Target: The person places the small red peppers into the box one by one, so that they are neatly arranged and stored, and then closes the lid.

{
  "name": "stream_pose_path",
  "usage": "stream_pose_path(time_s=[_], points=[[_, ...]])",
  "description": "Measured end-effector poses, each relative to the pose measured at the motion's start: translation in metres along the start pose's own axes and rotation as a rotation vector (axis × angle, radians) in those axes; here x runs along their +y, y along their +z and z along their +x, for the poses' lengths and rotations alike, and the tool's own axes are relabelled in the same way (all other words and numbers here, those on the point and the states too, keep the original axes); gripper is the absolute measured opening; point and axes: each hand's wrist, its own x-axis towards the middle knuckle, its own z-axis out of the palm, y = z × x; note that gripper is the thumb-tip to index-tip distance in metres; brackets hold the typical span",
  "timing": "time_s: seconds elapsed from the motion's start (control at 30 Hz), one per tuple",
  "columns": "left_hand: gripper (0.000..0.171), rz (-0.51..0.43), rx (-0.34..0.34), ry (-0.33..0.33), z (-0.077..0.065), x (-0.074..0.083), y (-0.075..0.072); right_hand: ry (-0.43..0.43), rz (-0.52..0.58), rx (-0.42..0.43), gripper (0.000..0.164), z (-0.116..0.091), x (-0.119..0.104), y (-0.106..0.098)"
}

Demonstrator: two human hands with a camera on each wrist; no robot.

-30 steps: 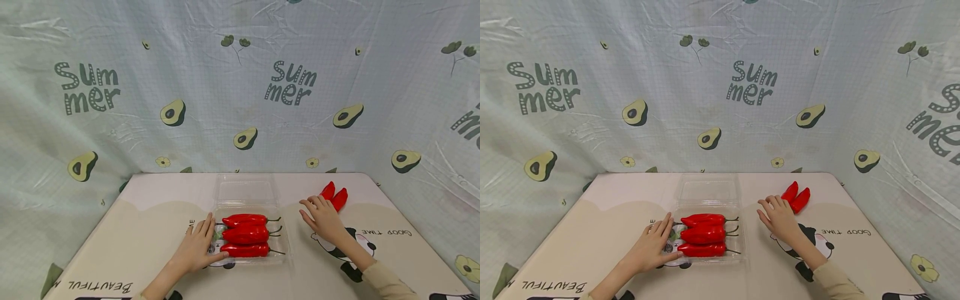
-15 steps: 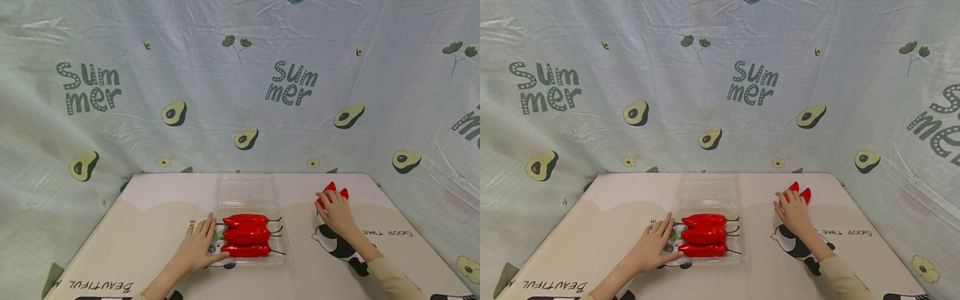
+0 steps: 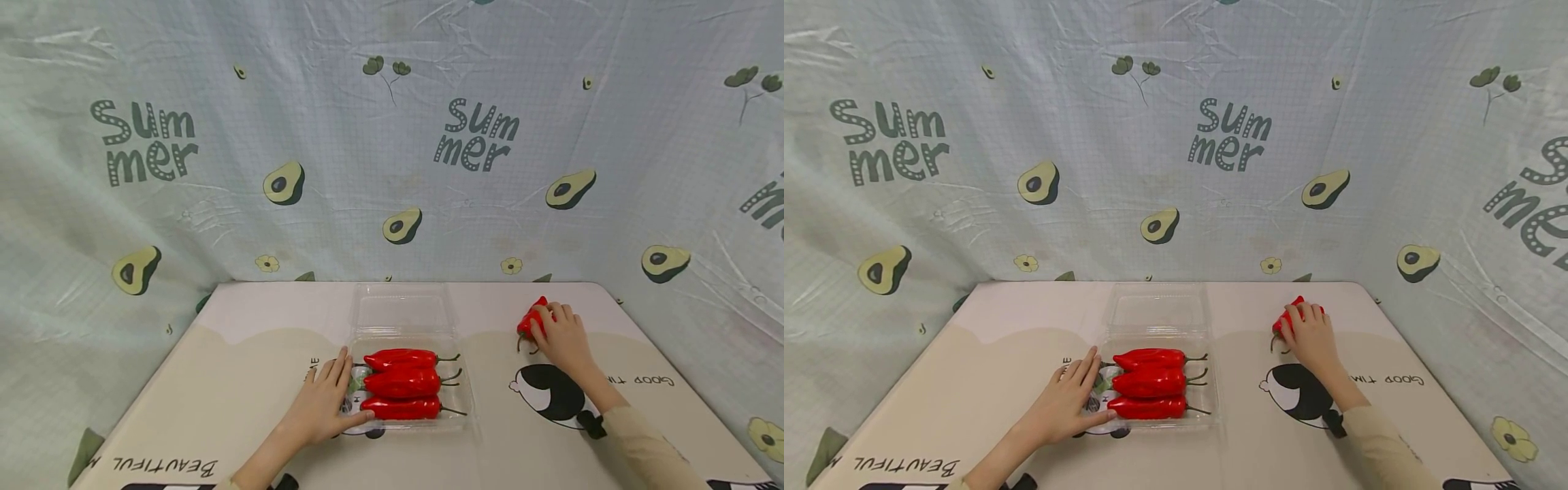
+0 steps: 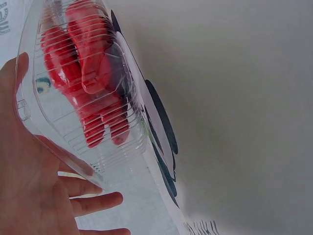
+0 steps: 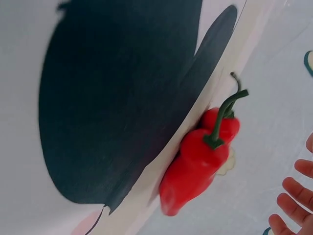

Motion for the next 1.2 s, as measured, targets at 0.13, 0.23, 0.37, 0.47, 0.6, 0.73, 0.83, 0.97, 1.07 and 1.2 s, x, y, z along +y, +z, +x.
stream_pose_path(time_s=[0.13, 0.23, 0.37, 0.47, 0.6, 0.73, 0.83, 0.97, 1.07, 1.2], points=[[0.097, -0.003, 0.001, -0.003, 0.0, 0.0, 0.0, 0.037, -0.005, -0.021, 0.026, 0.001, 0.006, 0.002], [0.097, -0.005, -0.001, -0.007, 0.001, 0.0, 0.0, 0.067, -0.014, -0.048, 0.027, 0.001, 0.01, 0.003], [0.097, -0.001, 0.0, -0.004, 0.001, 0.0, 0.001, 0.095, -0.031, -0.072, 0.029, 0.0, 0.016, 0.006], [0.098, 0.0, 0.006, 0.003, 0.001, -0.001, 0.001, 0.112, -0.046, -0.08, 0.03, 0.0, 0.021, 0.008], [0.098, -0.005, 0.004, 0.004, 0.002, -0.001, 0.001, 0.142, -0.06, -0.105, 0.03, 0.0, 0.026, 0.009], [0.098, -0.016, 0.0, -0.002, 0.002, -0.001, 0.0, 0.158, -0.053, -0.105, 0.028, 0.0, 0.03, 0.01], [0.098, -0.019, -0.002, -0.004, 0.002, -0.001, 0.0, 0.163, -0.049, -0.091, 0.027, 0.0, 0.034, 0.011], [0.098, -0.022, -0.013, -0.007, 0.001, -0.001, 0.0, 0.187, -0.064, -0.112, 0.027, -0.001, 0.038, 0.014], [0.098, -0.03, -0.016, -0.011, 0.001, -0.001, 0.001, 0.213, -0.08, -0.159, 0.028, -0.002, 0.04, 0.015], [0.098, -0.033, -0.015, -0.013, 0.001, -0.001, 0.001, 0.247, -0.096, -0.23, 0.03, -0.001, 0.041, 0.017]])
